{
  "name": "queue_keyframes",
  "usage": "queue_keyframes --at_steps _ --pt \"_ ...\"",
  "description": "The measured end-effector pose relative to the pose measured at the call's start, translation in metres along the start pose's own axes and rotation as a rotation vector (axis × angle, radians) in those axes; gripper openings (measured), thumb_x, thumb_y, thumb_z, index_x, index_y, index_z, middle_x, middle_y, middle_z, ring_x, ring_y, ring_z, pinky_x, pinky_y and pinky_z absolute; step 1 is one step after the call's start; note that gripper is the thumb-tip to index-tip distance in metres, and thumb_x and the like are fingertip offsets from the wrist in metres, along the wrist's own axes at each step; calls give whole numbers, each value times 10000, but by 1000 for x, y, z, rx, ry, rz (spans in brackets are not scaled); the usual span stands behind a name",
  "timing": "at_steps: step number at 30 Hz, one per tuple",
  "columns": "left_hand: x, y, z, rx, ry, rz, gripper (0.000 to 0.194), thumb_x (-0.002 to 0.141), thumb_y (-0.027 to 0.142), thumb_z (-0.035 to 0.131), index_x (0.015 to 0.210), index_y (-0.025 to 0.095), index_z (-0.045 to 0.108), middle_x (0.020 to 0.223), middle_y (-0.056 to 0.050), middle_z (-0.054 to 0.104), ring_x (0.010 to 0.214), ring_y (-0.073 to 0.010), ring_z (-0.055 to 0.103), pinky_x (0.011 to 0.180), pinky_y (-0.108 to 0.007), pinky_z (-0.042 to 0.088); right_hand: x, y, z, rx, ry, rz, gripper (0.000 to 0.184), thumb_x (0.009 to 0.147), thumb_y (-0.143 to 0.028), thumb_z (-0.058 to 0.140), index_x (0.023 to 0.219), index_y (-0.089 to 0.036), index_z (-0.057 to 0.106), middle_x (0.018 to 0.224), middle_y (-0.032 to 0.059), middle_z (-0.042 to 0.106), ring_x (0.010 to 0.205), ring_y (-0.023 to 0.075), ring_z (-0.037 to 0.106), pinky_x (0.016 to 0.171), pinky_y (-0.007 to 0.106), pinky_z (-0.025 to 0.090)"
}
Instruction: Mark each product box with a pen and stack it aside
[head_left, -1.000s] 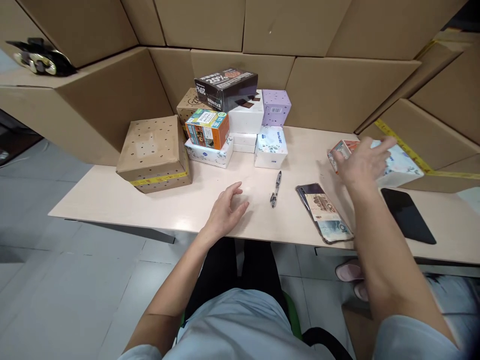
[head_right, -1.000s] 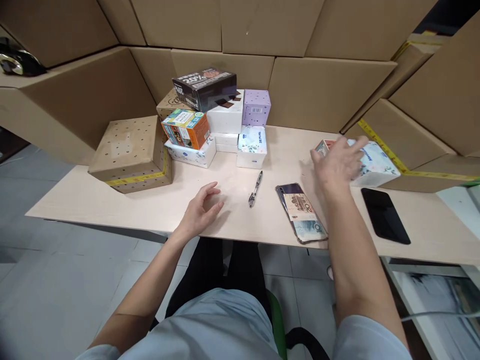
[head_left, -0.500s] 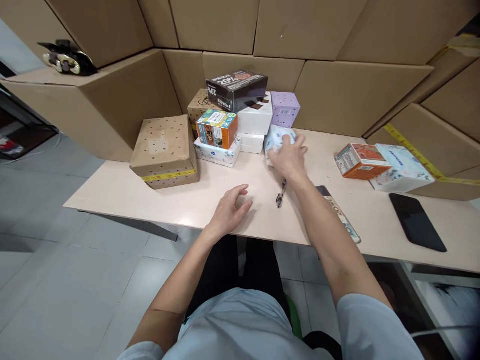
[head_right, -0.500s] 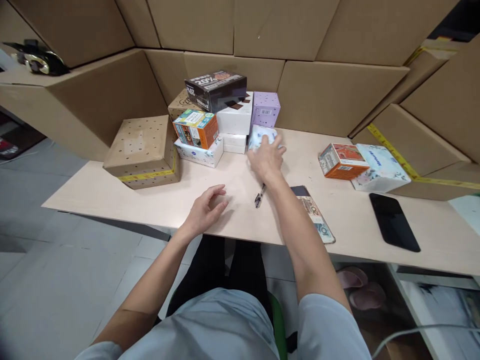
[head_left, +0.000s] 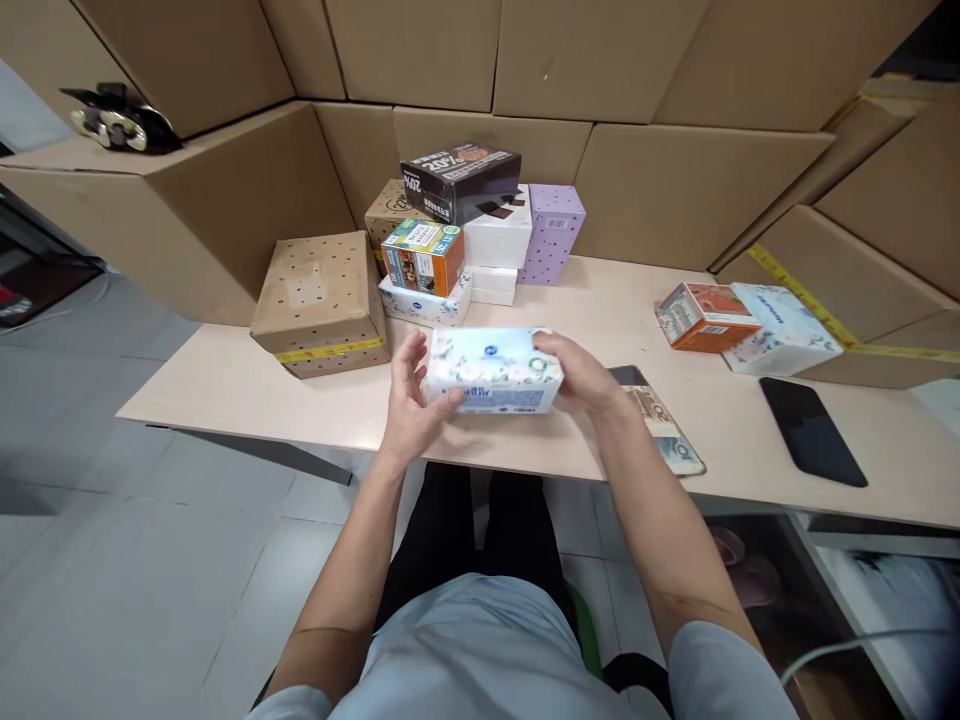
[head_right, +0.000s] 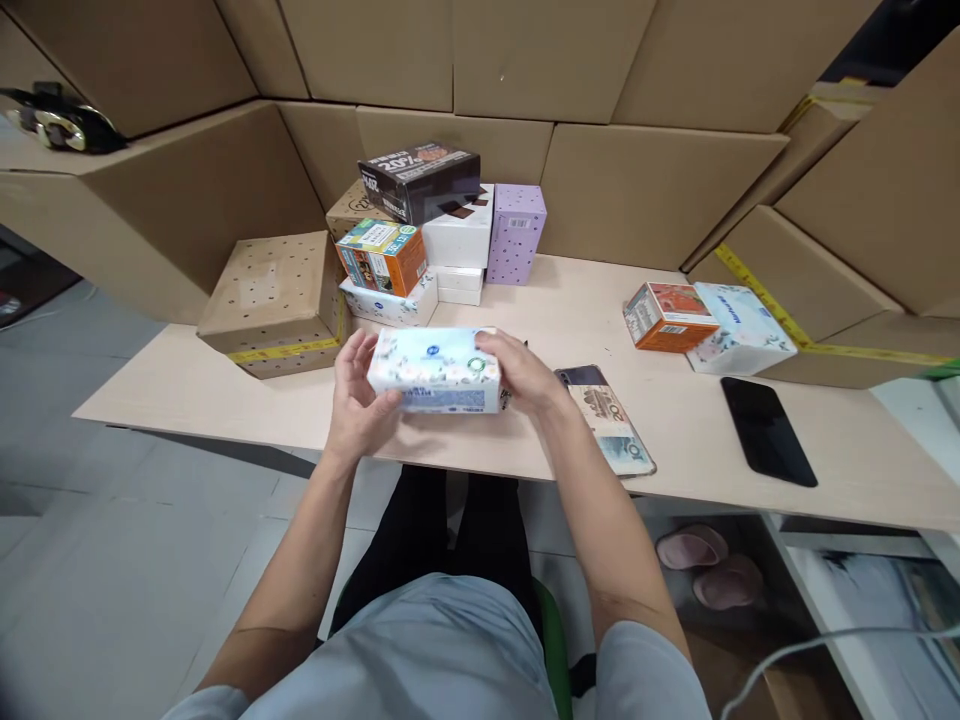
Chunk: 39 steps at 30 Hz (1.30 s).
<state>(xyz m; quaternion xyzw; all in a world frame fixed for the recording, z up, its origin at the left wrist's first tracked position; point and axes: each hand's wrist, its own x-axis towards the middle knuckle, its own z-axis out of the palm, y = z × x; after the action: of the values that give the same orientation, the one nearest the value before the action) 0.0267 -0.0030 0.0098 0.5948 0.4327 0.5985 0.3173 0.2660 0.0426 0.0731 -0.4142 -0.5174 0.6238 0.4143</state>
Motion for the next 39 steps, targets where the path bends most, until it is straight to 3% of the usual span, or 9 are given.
queue_keyframes --at_steps 3,7,10,12,17,21,31,35,39 --pt "-1 2 -9 -58 -129 -82 953 774 651 820 1549 327 371 1590 -129 449 1465 -333 476 1176 -458 460 5 11 6 -193 33 -31 330 889 -531 639 897 -205 690 794 1 692 722 167 619 661 282 461" --pt "-5 9 -9 9 -185 -120 1066 730 585 884 1589 318 313 1599 -131 428 1453 -342 479 1180 -454 456 4 14 -10 -440 189 -173 462 979 -602 507 1060 -209 736 976 53 740 898 216 663 811 333 494" --pt "-6 10 -9 93 -204 -130 1131 708 519 918 1612 324 267 1595 -128 414 1430 -341 492 1175 -455 457 -1 15 -27 -705 402 -300 386 1000 -415 467 1121 -184 753 1097 109 725 985 255 668 926 391 496" --pt "-6 7 -10 83 -215 -132 1149 713 490 919 1622 337 233 1586 -124 415 1412 -332 507 1178 -458 454 -6 15 -35 -960 467 -265 402 961 -243 445 1209 -163 751 1138 145 683 992 274 657 944 413 488" --pt "-6 -2 -14 -60 -264 -95 1145 764 457 884 1635 384 144 1581 -122 419 1436 -318 493 1184 -473 456 -14 13 -31 -1378 255 102 526 911 -81 442 1333 -220 723 1173 174 608 1049 319 623 864 384 466" --pt "-6 -2 -15 -111 -277 -76 1121 787 446 870 1631 393 134 1588 -133 420 1453 -318 486 1162 -464 483 -13 9 -21 -1541 167 125 496 933 -45 429 1306 -208 713 1175 179 619 1090 320 601 834 357 431" --pt "-4 0 -14 -158 -253 -161 1102 748 400 908 1607 363 218 1522 -127 502 1448 -318 504 1184 -479 465 -18 7 -20 -1649 218 172 375 969 -67 390 1224 -177 643 1124 191 647 1017 308 616 777 346 409" --pt "0 6 -13 -196 -207 -188 1033 766 436 896 1593 337 285 1451 -124 579 1385 -312 570 1174 -493 480 -18 9 -27 -1503 422 144 358 947 -84 390 1248 -121 580 1071 214 663 892 302 638 757 373 422" --pt "6 11 -12 -206 -174 -305 915 842 514 817 1586 319 323 1435 -133 613 1301 -303 637 1119 -513 530 -11 10 -37 -1130 631 -72 266 947 -215 437 1163 -165 584 861 119 673 789 286 639 770 401 465"
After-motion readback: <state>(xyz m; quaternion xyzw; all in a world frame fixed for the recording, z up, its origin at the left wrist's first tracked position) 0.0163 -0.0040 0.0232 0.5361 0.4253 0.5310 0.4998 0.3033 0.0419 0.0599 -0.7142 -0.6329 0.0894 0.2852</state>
